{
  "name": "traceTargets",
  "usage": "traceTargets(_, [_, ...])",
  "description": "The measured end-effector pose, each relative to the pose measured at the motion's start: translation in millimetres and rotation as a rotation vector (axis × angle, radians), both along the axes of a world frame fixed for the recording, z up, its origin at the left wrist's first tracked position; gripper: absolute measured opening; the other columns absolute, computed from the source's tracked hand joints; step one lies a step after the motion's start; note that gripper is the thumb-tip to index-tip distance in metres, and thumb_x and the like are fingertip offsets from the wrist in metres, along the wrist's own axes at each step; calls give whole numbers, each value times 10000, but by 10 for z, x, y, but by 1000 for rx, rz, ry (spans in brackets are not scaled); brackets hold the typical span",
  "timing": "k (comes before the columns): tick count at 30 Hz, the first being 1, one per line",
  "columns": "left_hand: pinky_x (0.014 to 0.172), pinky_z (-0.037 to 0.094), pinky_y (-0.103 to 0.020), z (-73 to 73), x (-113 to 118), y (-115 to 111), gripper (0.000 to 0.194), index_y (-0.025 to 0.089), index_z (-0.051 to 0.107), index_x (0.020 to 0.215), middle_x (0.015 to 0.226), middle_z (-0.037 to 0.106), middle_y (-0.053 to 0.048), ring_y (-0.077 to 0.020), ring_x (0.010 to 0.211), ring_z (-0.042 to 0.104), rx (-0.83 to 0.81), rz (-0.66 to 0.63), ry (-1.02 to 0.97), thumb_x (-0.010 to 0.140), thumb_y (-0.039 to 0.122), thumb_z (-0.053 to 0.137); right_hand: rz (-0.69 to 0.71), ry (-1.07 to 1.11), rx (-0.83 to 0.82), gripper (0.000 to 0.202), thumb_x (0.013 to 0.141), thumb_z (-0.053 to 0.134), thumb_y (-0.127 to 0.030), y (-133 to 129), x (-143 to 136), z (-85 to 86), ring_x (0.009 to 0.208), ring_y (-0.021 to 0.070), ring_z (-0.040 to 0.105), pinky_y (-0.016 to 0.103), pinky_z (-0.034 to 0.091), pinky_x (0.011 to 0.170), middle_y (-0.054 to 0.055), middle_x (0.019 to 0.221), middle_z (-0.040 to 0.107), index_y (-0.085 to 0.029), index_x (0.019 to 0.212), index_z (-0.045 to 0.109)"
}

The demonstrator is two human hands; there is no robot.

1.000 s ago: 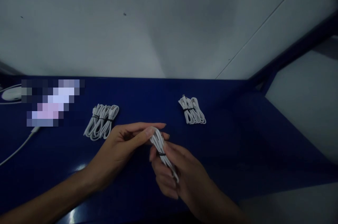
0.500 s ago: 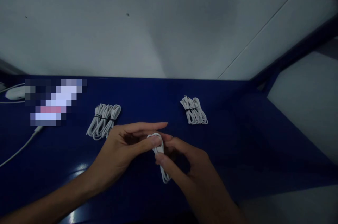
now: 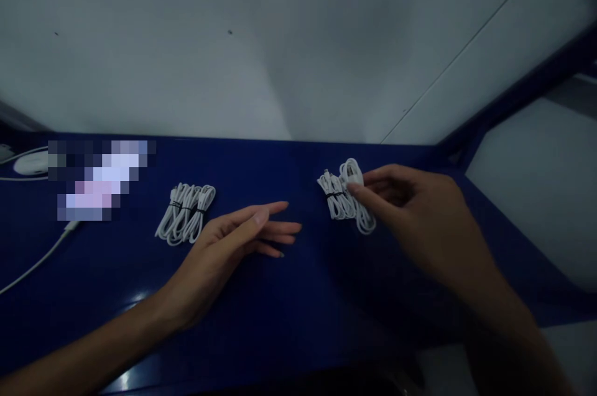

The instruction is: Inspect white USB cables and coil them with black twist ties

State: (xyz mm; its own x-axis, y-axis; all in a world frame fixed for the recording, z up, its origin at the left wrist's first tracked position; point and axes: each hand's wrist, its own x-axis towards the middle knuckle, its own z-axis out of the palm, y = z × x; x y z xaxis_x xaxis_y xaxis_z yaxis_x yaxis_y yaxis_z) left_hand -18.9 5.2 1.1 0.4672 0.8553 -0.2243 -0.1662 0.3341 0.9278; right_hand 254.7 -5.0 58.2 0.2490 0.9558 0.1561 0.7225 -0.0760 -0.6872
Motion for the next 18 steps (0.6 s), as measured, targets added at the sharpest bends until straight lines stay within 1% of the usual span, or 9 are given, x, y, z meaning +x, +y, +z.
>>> traceTargets(3, [973, 599, -401, -13, -16, 8, 431, 248, 765, 1461, 1346, 840, -128, -307, 1184, 782, 1, -13, -10, 1148, 471, 571, 17, -90, -47, 229, 962, 827, -442, 224, 91, -54, 774, 236, 784, 350, 581, 665, 52, 873, 837, -216, 939, 848])
traceTargets(6, [919, 601, -387, -18, -20, 7, 444, 231, 755, 1467, 1295, 856, -140, -284, 1067, 806, 0, -22, -15, 1145, 472, 569, 8, -129, -77, 201, 939, 831, -396, 356, 108, -154, 743, 237, 778, 343, 565, 628, 62, 835, 829, -197, 912, 834])
traceTargets(9, [868, 602, -372, -22, -15, 5, 445, 218, 752, 1464, 1236, 871, -146, -265, 972, 811, -16, -37, -29, 1138, 466, 576, 18, -160, -55, 190, 935, 805, -382, 411, 112, -242, 728, 245, 779, 353, 571, 637, 67, 801, 822, -196, 898, 816])
traceTargets(12, [855, 603, -369, -25, -8, 4, 451, 217, 741, 1476, 1219, 872, -149, -264, 962, 809, -28, -49, -36, 1146, 460, 553, 19, -178, -45, 208, 943, 790, -404, 433, 122, -294, 707, 247, 774, 362, 567, 640, 66, 790, 816, -201, 905, 807])
traceTargets(18, [813, 595, -345, -11, 10, 2, 446, 199, 750, 1456, 1166, 874, -152, -252, 918, 798, -36, -49, -46, 1144, 443, 546, 19, -202, -90, 201, 952, 783, -403, 484, 124, -346, 768, 269, 784, 402, 573, 724, 54, 805, 822, -206, 934, 816])
